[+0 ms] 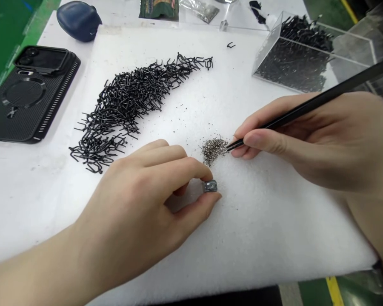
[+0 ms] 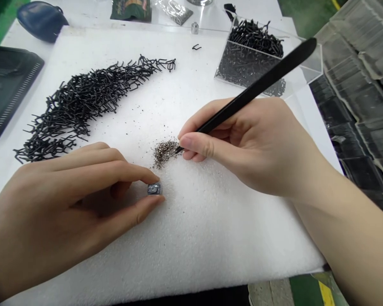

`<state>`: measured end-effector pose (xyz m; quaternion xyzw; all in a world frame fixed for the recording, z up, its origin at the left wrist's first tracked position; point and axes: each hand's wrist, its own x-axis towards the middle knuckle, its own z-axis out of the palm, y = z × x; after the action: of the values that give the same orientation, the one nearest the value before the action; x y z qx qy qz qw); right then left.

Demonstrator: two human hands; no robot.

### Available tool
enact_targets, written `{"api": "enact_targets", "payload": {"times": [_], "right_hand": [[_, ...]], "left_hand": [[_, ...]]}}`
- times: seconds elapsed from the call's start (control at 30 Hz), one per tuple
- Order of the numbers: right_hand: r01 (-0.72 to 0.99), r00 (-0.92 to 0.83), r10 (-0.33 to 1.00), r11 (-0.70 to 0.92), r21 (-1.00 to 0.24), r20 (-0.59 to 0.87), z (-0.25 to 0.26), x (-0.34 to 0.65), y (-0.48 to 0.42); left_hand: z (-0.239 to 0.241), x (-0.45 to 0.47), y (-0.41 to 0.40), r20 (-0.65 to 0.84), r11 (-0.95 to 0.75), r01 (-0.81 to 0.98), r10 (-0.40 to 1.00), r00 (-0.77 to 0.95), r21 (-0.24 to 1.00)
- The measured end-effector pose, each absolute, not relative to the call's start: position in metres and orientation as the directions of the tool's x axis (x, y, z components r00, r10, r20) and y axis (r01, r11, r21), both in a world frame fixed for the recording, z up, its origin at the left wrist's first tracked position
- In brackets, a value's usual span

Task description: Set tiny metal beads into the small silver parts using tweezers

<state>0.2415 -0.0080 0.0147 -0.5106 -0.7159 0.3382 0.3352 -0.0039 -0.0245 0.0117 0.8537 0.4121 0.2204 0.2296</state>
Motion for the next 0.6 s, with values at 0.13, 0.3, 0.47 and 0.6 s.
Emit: {"api": "enact_targets", "payload": {"times": [0.13,0.3,0.47,0.6], "right_hand": [[0.485,-0.277,0.953,0.247,-0.839,0.12,0.0141,0.2422,-0.008],[0.5,-0.295,0.946,0.274,-0.822,0.136,0.0158,0.2421,-0.0093],[0.491,-0.289,0.946,0.276,-0.826,0.145,0.0152,0.2421,-0.0097],[0.492,-0.289,0.947,0.273,-0.827,0.141,0.014,0.243,-0.009]], "left_hand": [[0.0105,-0.0047,-0.0239,0.182,-0.559,0.591,0.798,0.575,0.582],[0.0092,-0.0051,-0.025,0.192,-0.559,0.589,0.8,0.569,0.584],[0.0117,-0.0048,-0.0254,0.195,-0.557,0.591,0.803,0.564,0.584],[0.011,-0.0051,-0.0236,0.187,-0.562,0.577,0.793,0.58,0.593]]}}
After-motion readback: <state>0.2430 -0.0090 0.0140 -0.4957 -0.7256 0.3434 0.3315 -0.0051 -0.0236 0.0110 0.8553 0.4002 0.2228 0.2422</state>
